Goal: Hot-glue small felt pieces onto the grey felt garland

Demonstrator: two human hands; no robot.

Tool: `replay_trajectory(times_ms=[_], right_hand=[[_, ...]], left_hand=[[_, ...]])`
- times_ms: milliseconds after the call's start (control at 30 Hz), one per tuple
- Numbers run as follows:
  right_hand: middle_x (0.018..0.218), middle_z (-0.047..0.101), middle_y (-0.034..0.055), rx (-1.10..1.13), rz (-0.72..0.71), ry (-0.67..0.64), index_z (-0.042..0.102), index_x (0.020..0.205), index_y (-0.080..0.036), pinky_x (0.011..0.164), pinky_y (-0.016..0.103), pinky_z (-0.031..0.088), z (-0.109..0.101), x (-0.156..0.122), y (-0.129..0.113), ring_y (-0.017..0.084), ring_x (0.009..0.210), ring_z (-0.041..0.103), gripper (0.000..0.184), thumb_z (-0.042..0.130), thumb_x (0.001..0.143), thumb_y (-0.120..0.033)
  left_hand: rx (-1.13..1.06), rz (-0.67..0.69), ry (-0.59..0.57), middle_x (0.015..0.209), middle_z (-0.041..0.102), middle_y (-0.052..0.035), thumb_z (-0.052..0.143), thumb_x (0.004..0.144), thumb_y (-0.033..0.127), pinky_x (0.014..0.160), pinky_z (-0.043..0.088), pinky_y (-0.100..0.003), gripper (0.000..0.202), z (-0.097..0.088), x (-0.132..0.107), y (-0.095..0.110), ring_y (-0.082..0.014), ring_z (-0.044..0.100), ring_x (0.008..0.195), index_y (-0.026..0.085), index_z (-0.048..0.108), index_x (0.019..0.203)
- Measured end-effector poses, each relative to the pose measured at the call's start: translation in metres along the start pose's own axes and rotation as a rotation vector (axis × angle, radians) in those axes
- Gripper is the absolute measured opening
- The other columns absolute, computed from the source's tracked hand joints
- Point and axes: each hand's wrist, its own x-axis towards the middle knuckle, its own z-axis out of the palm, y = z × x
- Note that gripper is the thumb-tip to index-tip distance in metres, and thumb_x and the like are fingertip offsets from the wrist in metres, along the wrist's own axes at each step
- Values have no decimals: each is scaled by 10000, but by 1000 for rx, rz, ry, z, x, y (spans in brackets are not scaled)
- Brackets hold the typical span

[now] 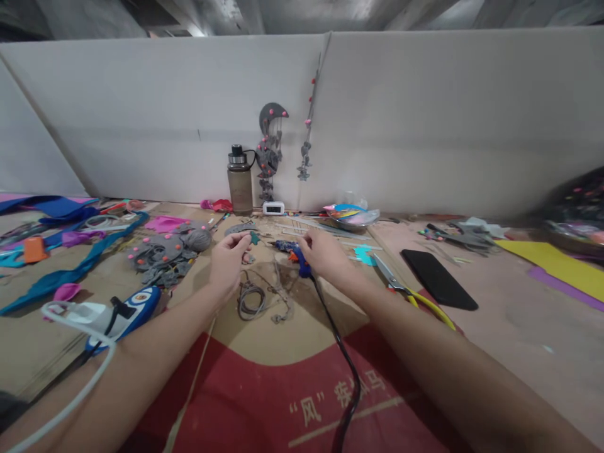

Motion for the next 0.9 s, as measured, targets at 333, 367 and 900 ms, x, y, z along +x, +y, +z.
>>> replay_trajectory(times_ms=[333, 367, 900], right_hand=[[791, 679, 133, 96, 140, -258, 625, 808, -147, 614, 297, 454, 19, 2, 13, 234, 717, 643, 185, 530, 759, -298], [741, 666, 110, 123, 159, -259, 613, 781, -159, 574, 292, 449, 20, 4, 14, 220, 665, 631, 189, 506, 768, -315], [987, 611, 52, 983, -199, 12, 480, 1046, -190, 565, 267, 483, 10, -26, -31, 117, 654, 536, 247, 464, 808, -254]], left_hand=[[-5, -10, 2, 580, 583, 16, 747, 609, 304, 471, 401, -193, 253, 2, 1, 3, -64, 500, 469, 122, 638, 748], [-6, -16, 1, 579, 582, 17, 748, 608, 306, 465, 394, -191, 255, 2, 0, 3, -62, 493, 466, 122, 639, 748], [-69, -37, 53, 539, 546, 23, 756, 561, 295, 482, 388, -205, 244, -4, 8, 5, -70, 482, 477, 122, 628, 675]])
